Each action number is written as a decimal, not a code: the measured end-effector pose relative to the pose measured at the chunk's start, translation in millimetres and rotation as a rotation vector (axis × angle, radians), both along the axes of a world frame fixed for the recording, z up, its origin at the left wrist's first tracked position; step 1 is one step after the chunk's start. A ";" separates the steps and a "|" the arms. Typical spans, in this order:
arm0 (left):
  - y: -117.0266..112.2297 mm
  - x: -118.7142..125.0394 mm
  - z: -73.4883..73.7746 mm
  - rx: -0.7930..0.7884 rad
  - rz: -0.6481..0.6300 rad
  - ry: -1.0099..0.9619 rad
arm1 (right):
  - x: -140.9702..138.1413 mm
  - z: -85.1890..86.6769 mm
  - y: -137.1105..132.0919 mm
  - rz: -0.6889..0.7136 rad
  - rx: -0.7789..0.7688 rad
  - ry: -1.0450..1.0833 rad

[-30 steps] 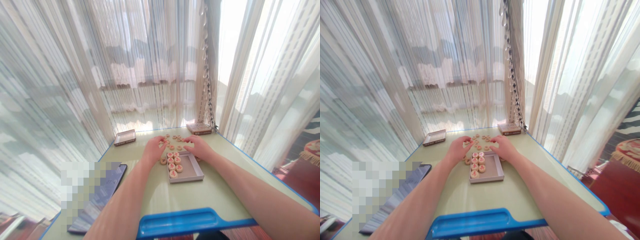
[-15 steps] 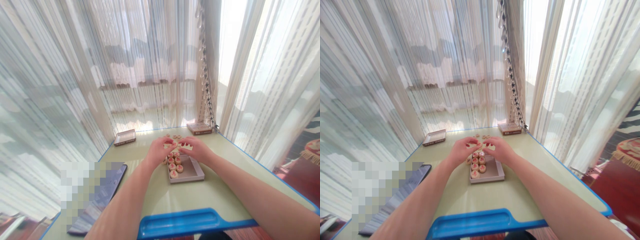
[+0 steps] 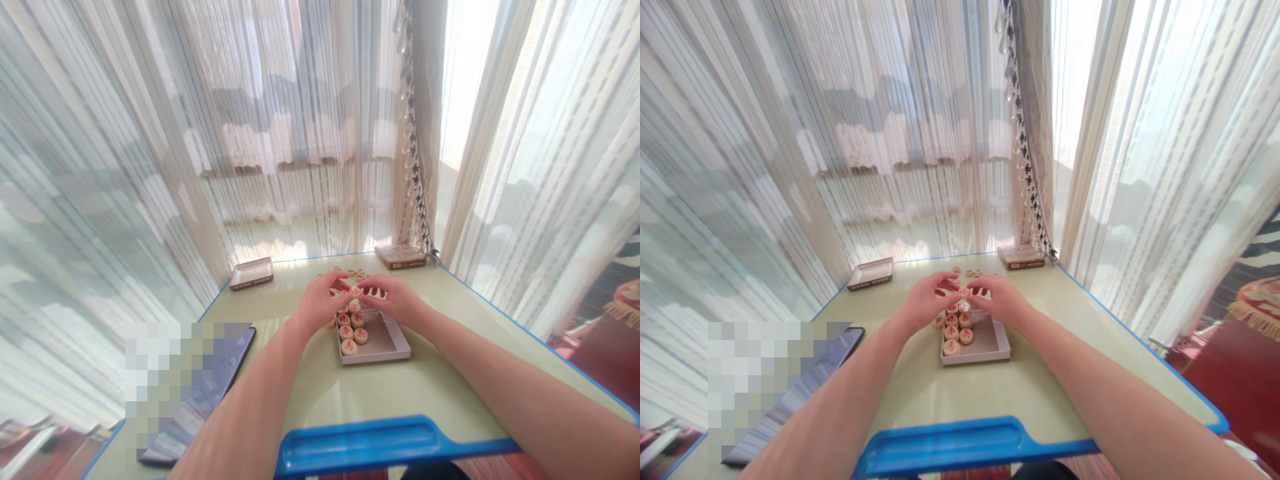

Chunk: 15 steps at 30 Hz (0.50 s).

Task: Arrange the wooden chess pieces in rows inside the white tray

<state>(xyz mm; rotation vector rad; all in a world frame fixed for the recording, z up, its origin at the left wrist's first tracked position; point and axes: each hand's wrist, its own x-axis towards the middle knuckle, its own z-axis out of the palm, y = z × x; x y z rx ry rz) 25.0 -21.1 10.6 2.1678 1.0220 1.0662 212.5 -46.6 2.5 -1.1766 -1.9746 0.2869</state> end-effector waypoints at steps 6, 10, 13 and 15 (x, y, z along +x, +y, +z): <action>0.0 -0.6 1.3 0.013 0.003 0.003 | -0.7 1.6 -1.4 0.009 -0.037 0.045; -1.8 0.3 3.6 0.020 0.005 0.019 | -0.5 3.0 -3.1 -0.007 -0.036 0.036; -2.5 0.3 4.6 0.009 -0.001 0.022 | -1.3 3.8 -4.0 0.005 -0.024 0.035; -2.7 -0.1 4.4 0.012 -0.006 0.020 | -1.9 4.4 -4.5 0.009 -0.018 0.033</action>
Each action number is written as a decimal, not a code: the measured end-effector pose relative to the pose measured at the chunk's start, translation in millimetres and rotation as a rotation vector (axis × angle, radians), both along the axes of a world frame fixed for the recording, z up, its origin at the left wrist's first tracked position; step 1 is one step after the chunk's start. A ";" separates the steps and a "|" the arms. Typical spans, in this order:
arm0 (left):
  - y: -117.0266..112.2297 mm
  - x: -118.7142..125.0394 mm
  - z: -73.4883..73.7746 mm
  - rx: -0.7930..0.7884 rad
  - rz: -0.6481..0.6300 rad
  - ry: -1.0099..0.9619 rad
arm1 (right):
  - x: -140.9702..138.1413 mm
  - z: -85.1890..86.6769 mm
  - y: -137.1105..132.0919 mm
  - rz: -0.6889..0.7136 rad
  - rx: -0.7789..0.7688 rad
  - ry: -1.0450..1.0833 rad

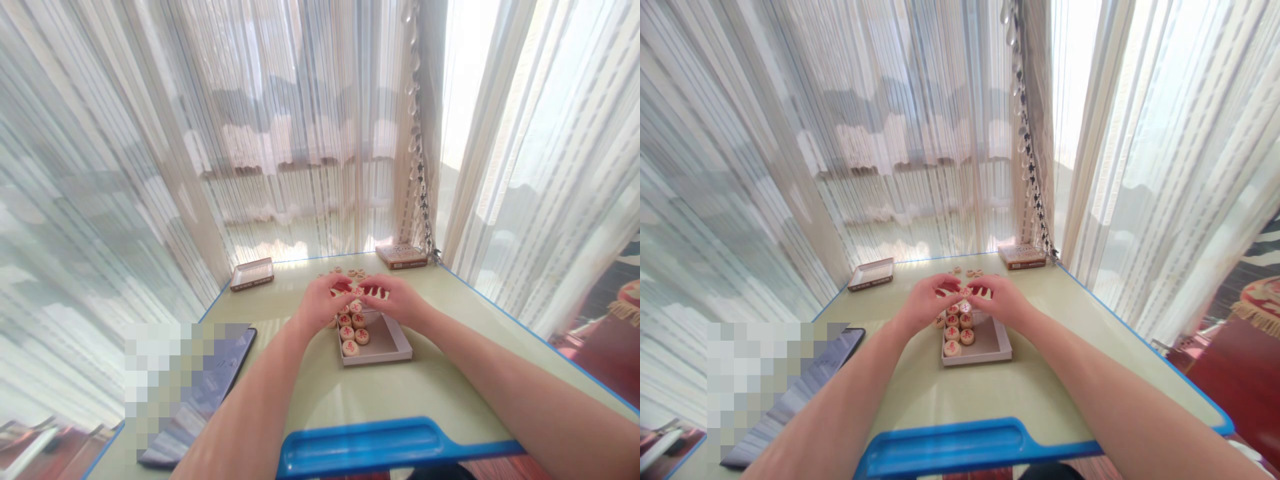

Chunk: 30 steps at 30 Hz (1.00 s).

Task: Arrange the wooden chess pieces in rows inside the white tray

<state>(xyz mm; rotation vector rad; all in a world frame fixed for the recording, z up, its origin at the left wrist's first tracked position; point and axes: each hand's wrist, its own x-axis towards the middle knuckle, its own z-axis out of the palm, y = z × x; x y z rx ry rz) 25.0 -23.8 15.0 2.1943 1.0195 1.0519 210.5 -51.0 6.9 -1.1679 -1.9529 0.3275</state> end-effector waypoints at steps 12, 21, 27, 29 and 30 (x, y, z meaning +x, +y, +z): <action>0.4 0.7 -1.3 0.003 -0.007 0.002 | 1.2 0.6 -0.3 0.000 -0.009 -0.035; 8.1 -7.5 -3.0 0.071 0.229 -0.019 | 6.4 6.5 -1.7 -0.072 -0.017 -0.147; 19.1 -12.3 -13.3 0.041 0.337 0.048 | 16.2 12.8 -5.1 -0.020 -0.051 -0.356; 20.9 -13.5 -15.8 0.039 0.346 0.061 | 17.6 13.3 -7.3 0.002 -0.099 -0.418; 21.2 -14.0 -16.5 0.042 0.345 0.065 | 17.6 12.9 -8.3 0.008 -0.115 -0.441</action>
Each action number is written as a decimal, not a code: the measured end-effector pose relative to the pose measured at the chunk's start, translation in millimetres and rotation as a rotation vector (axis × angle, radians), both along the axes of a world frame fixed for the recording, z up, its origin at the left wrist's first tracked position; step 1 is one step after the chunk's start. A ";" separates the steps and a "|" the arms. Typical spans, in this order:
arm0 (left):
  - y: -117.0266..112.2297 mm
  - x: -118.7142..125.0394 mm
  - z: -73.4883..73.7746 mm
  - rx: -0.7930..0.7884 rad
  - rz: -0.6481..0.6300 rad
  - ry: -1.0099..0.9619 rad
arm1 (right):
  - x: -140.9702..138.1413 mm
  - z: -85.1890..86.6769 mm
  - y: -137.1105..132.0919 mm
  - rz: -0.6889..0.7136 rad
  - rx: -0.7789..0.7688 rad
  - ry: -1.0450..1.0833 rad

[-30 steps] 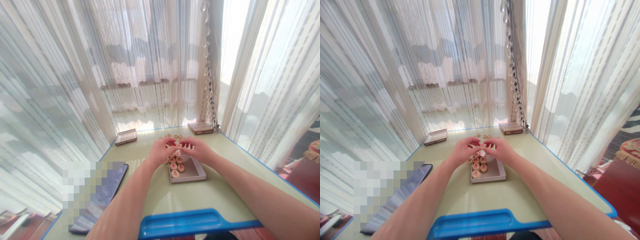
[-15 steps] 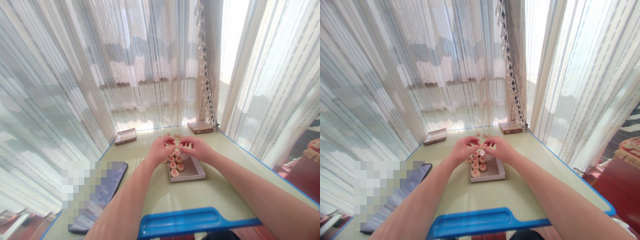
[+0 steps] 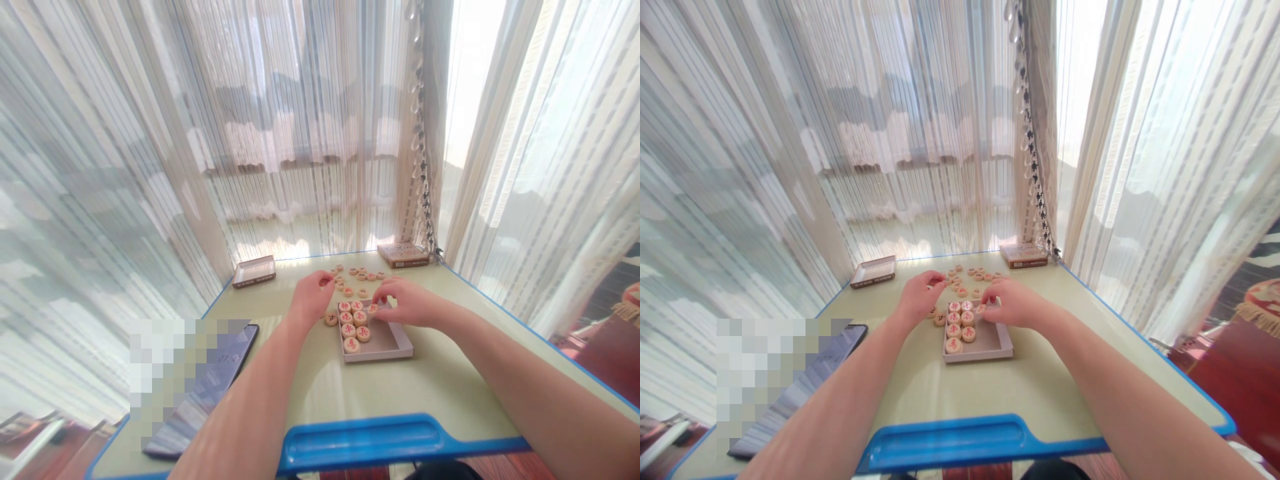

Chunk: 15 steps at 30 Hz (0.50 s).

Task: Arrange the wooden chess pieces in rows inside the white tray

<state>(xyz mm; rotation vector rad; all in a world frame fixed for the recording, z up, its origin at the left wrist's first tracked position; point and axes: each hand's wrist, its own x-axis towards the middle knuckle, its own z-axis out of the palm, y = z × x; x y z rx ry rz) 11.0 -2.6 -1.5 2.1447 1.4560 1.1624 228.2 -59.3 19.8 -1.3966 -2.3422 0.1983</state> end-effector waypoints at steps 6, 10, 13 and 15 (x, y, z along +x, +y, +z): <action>-0.4 -0.4 -0.5 0.023 -0.022 0.036 | -0.8 -3.4 -3.8 0.004 -0.048 -0.064; 0.3 0.4 0.1 0.027 -0.024 0.054 | 0.0 -2.1 -4.5 0.005 -0.052 -0.061; 0.0 0.0 -0.5 0.015 -0.024 0.081 | -1.3 -1.8 -4.6 0.002 -0.055 -0.071; -0.4 -0.6 -1.9 0.008 -0.027 0.107 | -2.4 -2.4 -4.5 -0.001 -0.070 -0.097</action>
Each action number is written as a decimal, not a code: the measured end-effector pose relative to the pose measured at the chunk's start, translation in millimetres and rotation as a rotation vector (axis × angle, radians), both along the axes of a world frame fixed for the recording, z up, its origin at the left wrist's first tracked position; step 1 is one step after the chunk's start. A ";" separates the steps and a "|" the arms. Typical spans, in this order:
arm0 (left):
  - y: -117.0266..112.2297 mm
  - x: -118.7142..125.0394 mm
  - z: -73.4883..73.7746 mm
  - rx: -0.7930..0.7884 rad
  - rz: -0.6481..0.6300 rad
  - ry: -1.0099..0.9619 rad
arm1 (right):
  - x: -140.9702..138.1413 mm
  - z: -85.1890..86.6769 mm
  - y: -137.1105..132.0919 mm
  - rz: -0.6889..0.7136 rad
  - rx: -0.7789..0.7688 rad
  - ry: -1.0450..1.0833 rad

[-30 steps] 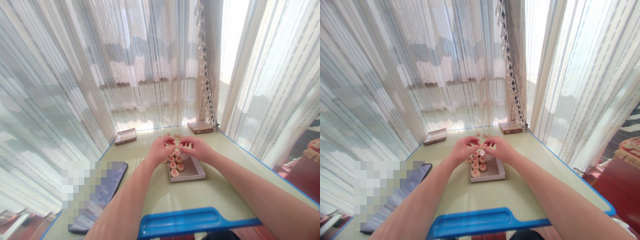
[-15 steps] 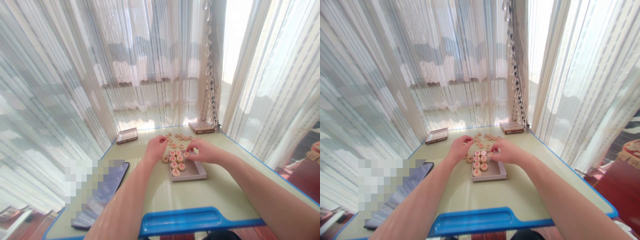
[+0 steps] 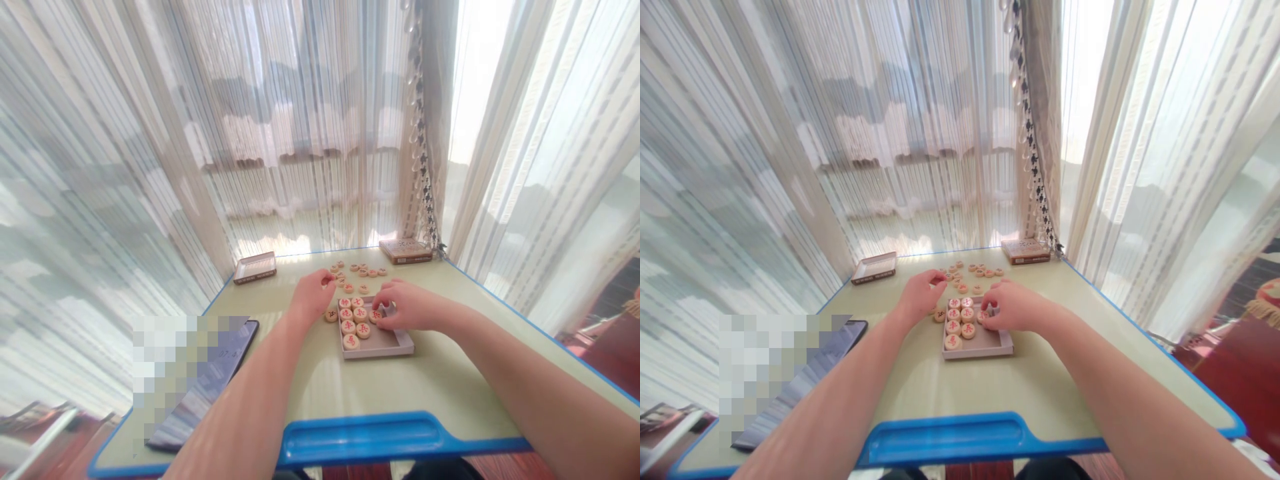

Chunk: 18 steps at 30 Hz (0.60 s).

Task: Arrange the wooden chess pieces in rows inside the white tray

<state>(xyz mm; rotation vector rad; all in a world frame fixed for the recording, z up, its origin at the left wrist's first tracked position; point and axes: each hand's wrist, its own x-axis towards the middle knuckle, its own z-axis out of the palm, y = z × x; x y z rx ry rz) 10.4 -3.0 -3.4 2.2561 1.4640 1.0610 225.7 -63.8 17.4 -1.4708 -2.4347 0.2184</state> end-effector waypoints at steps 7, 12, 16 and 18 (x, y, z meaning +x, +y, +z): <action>-1.5 -2.1 -1.1 0.090 -0.011 0.141 | 3.1 -2.5 2.5 0.006 -0.016 -0.013; -4.8 -1.2 3.6 0.160 -0.019 0.238 | 4.1 -2.8 2.4 0.017 -0.022 -0.003; -6.3 -0.4 4.2 0.160 -0.012 0.260 | 2.2 0.0 0.6 0.017 -0.033 0.004; -6.2 -0.3 3.6 0.157 -0.018 0.274 | 1.5 2.7 -0.3 0.019 -0.052 -0.015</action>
